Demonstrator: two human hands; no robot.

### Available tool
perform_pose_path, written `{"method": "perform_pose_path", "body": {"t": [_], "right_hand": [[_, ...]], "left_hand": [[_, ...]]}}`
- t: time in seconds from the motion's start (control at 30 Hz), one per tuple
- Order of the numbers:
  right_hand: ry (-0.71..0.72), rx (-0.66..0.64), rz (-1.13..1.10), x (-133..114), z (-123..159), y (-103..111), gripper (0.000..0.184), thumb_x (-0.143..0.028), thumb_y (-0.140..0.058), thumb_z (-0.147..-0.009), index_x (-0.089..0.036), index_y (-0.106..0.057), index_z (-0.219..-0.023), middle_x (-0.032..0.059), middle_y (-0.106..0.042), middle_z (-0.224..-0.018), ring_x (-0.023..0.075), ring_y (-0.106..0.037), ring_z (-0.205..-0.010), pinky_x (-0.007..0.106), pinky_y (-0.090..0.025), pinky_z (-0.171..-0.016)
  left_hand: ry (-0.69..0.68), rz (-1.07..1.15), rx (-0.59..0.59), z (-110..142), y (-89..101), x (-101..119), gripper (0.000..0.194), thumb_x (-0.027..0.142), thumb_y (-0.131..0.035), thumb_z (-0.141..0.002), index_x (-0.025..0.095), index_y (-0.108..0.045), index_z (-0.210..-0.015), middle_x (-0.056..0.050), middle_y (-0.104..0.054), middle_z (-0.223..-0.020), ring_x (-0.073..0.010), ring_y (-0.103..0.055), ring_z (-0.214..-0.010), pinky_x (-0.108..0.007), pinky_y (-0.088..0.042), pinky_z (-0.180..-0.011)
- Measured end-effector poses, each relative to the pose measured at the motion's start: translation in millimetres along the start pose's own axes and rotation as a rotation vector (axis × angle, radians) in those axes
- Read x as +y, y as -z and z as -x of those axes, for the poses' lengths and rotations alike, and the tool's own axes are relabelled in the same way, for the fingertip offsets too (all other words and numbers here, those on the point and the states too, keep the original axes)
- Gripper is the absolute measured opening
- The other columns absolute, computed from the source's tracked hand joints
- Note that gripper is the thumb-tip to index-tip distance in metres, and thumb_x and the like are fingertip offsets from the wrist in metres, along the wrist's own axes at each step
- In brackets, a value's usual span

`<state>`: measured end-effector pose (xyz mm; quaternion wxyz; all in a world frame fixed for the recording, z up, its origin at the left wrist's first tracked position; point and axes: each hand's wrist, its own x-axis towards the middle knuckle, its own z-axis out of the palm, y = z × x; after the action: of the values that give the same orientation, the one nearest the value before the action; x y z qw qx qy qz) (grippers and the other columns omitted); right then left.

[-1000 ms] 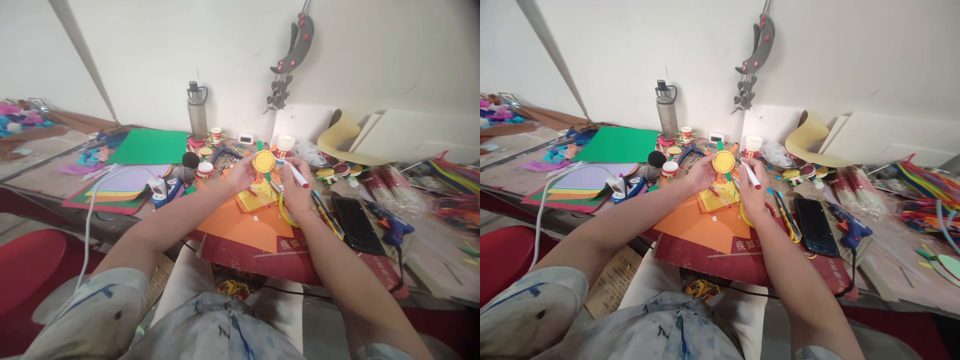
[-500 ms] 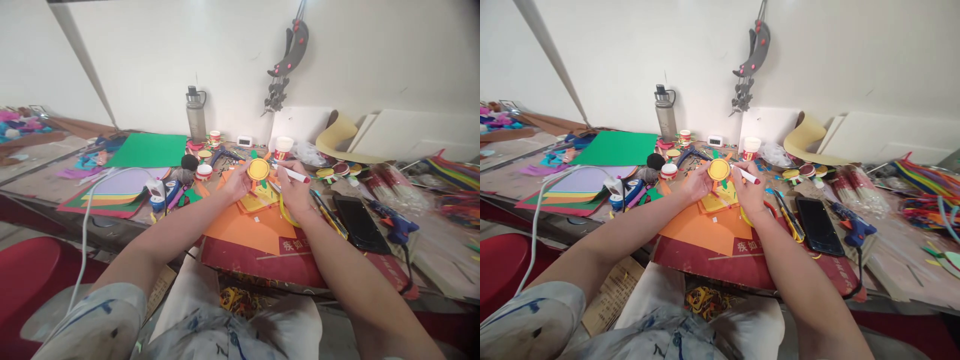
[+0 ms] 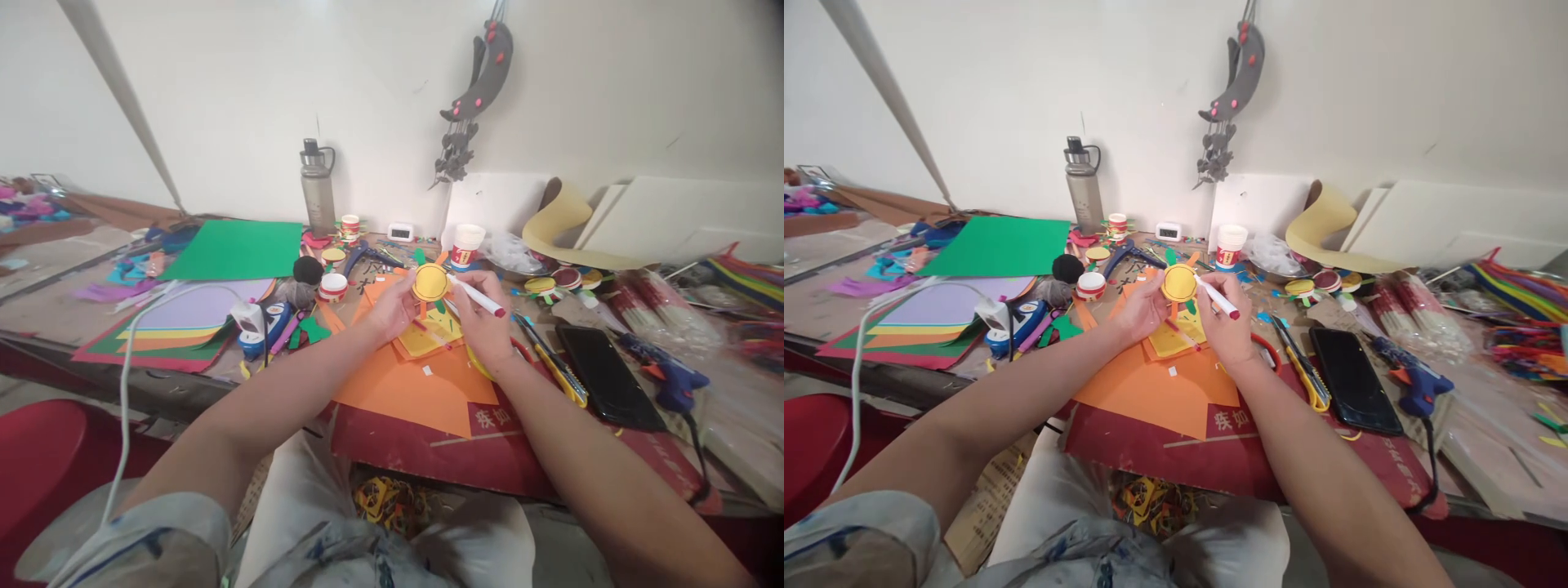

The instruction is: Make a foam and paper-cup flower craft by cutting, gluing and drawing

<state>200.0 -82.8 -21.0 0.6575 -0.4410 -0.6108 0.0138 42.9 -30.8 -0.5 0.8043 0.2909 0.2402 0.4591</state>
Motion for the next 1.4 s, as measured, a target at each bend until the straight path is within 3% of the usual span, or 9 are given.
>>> {"method": "perform_pose_path", "body": {"t": [0.17, 0.37, 0.53, 0.77, 1.0, 1.2, 1.4], "right_hand": [[-0.049, -0.044, -0.004, -0.5, 2.9, 2.2, 0.017, -0.04, -0.071, -0.098, -0.026, -0.065, -0.107, 0.0015, -0.074, -0.094, 0.0198, -0.072, -0.082, 0.036, -0.057, -0.077], [-0.06, -0.036, 0.007, -4.5, 6.2, 3.4, 0.023, -0.046, -0.074, -0.099, -0.025, -0.065, -0.103, 0.0014, -0.074, -0.091, 0.0197, -0.072, -0.08, 0.036, -0.057, -0.074], [0.019, -0.007, 0.019, -6.8, 6.1, 4.5, 0.022, -0.048, -0.072, -0.101, -0.026, -0.065, -0.104, 0.0029, -0.073, -0.094, 0.021, -0.073, -0.082, 0.037, -0.059, -0.075], [0.091, 0.0, 0.08, -9.6, 3.9, 5.1, 0.02, -0.047, -0.068, -0.103, -0.028, -0.063, -0.106, 0.0039, -0.073, -0.097, 0.0227, -0.073, -0.085, 0.041, -0.062, -0.078], [0.135, -0.024, 0.128, -12.6, 3.5, 5.5, 0.014, -0.04, -0.068, -0.102, -0.027, -0.066, -0.105, 0.0044, -0.074, -0.097, 0.0225, -0.074, -0.084, 0.04, -0.062, -0.076], [0.143, -0.033, 0.143, -12.9, 3.1, 5.2, 0.016, -0.043, -0.068, -0.102, -0.027, -0.066, -0.104, 0.004, -0.075, -0.096, 0.0232, -0.073, -0.085, 0.041, -0.062, -0.077], [0.145, -0.049, 0.146, -13.4, 2.8, 5.9, 0.016, -0.044, -0.069, -0.102, -0.028, -0.066, -0.104, 0.0036, -0.075, -0.095, 0.0235, -0.074, -0.084, 0.042, -0.062, -0.077]], "left_hand": [[0.068, -0.019, -0.029, -2.9, 0.6, -4.6, 0.043, 0.039, -0.047, -0.115, 0.014, -0.074, -0.136, -0.01, -0.086, -0.107, -0.0196, -0.082, -0.091, -0.028, -0.06, -0.09], [0.034, -0.024, -0.042, 3.4, -5.1, -3.9, 0.04, 0.032, -0.047, -0.115, 0.011, -0.075, -0.133, -0.009, -0.086, -0.101, -0.0178, -0.079, -0.083, -0.029, -0.059, -0.092], [0.018, -0.043, -0.031, 3.4, -5.1, -3.7, 0.034, 0.03, -0.05, -0.113, 0.012, -0.076, -0.126, -0.007, -0.084, -0.095, -0.0159, -0.077, -0.075, -0.028, -0.058, -0.084], [-0.001, -0.087, -0.109, 0.1, 1.5, -9.7, 0.027, 0.036, -0.061, -0.109, 0.013, -0.075, -0.107, -0.006, -0.08, -0.086, -0.0144, -0.072, -0.066, -0.024, -0.052, -0.064], [0.013, -0.142, -0.163, -0.6, 2.6, -11.0, 0.037, 0.043, -0.054, -0.112, 0.014, -0.076, -0.117, -0.006, -0.081, -0.089, -0.0113, -0.065, -0.056, -0.023, -0.047, -0.056], [-0.032, -0.135, -0.147, -1.6, 3.5, -10.4, 0.037, 0.038, -0.05, -0.113, 0.015, -0.076, -0.124, -0.008, -0.084, -0.094, -0.0148, -0.073, -0.068, -0.023, -0.051, -0.062], [-0.044, -0.084, -0.13, 4.4, -3.0, -7.5, 0.033, 0.032, -0.049, -0.113, 0.014, -0.077, -0.116, -0.005, -0.081, -0.086, -0.0124, -0.067, -0.061, -0.024, -0.056, -0.068]]}}
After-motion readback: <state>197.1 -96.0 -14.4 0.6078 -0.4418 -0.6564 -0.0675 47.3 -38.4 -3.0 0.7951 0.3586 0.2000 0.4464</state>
